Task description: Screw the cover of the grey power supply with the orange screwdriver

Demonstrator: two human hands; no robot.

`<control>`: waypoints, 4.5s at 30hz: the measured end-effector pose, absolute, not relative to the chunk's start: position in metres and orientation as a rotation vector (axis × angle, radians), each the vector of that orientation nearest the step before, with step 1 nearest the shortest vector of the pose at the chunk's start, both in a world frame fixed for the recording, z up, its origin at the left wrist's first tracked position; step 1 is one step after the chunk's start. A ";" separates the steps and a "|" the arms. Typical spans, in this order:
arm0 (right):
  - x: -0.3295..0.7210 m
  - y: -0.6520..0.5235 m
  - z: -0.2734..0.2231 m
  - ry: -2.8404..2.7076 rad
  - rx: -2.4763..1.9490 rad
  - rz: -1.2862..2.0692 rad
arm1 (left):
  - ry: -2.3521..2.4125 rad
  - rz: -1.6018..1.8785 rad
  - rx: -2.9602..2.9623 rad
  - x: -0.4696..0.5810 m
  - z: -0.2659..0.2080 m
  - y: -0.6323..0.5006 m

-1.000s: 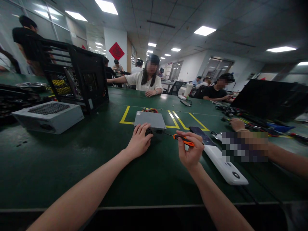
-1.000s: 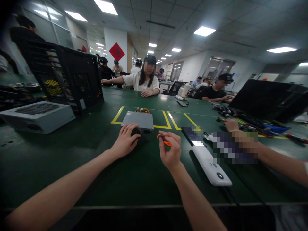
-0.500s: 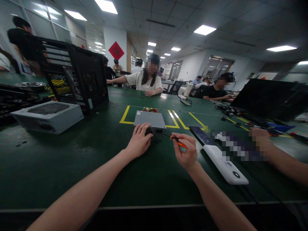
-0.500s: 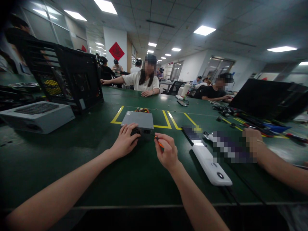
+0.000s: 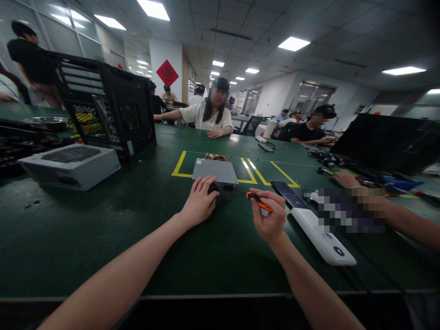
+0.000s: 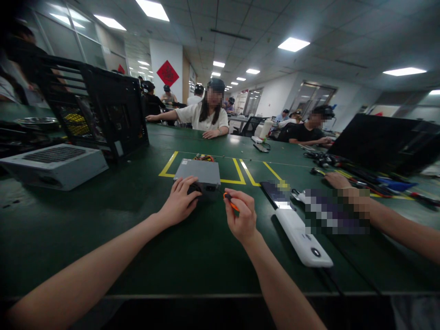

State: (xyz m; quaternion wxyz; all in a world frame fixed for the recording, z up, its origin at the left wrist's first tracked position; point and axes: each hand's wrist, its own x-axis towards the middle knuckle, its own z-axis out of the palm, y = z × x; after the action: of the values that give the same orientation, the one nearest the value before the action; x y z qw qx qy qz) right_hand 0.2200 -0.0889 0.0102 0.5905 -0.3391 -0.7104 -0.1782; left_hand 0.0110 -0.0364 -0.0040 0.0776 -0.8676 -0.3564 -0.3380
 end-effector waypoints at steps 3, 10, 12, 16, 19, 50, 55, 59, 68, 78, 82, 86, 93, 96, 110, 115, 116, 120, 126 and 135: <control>0.219 -0.089 0.009 -1.651 -0.803 -0.411 | -1.065 -0.991 -2.587 0.011 -0.004 -0.036; 0.219 -0.091 0.008 -1.659 -0.885 -0.375 | -1.068 -0.955 -2.565 0.011 -0.003 -0.037; 0.218 -0.091 0.009 -1.673 -0.860 -0.404 | -1.068 -0.959 -2.570 0.011 -0.003 -0.037; 0.218 -0.090 0.011 -1.684 -0.814 -0.473 | -1.056 -0.979 -2.581 0.010 -0.003 -0.036; 0.221 -0.088 0.012 -1.724 -0.773 -0.577 | -1.056 -0.962 -2.556 0.010 -0.004 -0.036; 0.221 -0.093 0.013 -1.752 -0.813 -0.628 | -1.061 -0.941 -2.521 0.012 -0.004 -0.037; 0.220 -0.095 0.016 -1.754 -0.823 -0.630 | -1.062 -0.939 -2.514 0.013 -0.004 -0.037; 0.218 -0.095 0.018 -1.710 -0.873 -0.547 | -1.091 -0.944 -2.507 0.016 -0.003 -0.039; 0.217 -0.092 0.019 -1.700 -0.802 -0.550 | -0.966 -0.827 -2.586 0.035 -0.003 -0.041; 0.217 -0.092 0.018 -1.704 -0.834 -0.589 | -1.044 -0.856 -2.499 0.044 -0.006 -0.044; 0.219 -0.093 0.018 -1.691 -0.885 -0.583 | -1.067 -0.852 -2.491 0.044 -0.006 -0.044; 0.218 -0.094 0.018 -1.696 -0.906 -0.597 | -1.070 -0.858 -2.483 0.045 -0.006 -0.044; 0.215 -0.094 0.018 -1.698 -0.833 -0.583 | -1.065 -0.858 -2.474 0.046 -0.005 -0.044; 0.215 -0.094 0.016 -1.756 -0.840 -0.591 | -1.061 -0.849 -2.467 0.045 -0.005 -0.044; 0.215 -0.094 0.020 -1.613 -0.868 -0.622 | -1.052 -0.836 -2.488 0.045 -0.005 -0.043; 0.218 -0.092 0.018 -1.627 -0.927 -0.693 | -1.056 -0.829 -2.484 0.045 -0.005 -0.043; 0.218 -0.092 0.018 -1.629 -0.920 -0.695 | -1.054 -0.826 -2.485 0.045 -0.005 -0.043; 0.216 -0.094 0.020 -1.613 -0.910 -0.671 | -1.056 -0.808 -2.486 0.046 -0.005 -0.043; 0.217 -0.095 0.020 -1.679 -0.896 -0.634 | -1.072 -0.823 -2.489 0.046 -0.006 -0.042; 0.217 -0.091 0.014 -1.588 -0.896 -0.433 | -1.064 -0.809 -2.485 0.044 -0.005 -0.043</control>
State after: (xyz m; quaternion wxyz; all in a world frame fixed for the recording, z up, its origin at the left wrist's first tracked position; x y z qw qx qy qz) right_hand 0.2173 -0.0907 0.0142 0.5922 -0.3854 -0.6827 -0.1862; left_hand 0.0445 -0.0425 -0.0052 0.1594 -0.8694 -0.3723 -0.2830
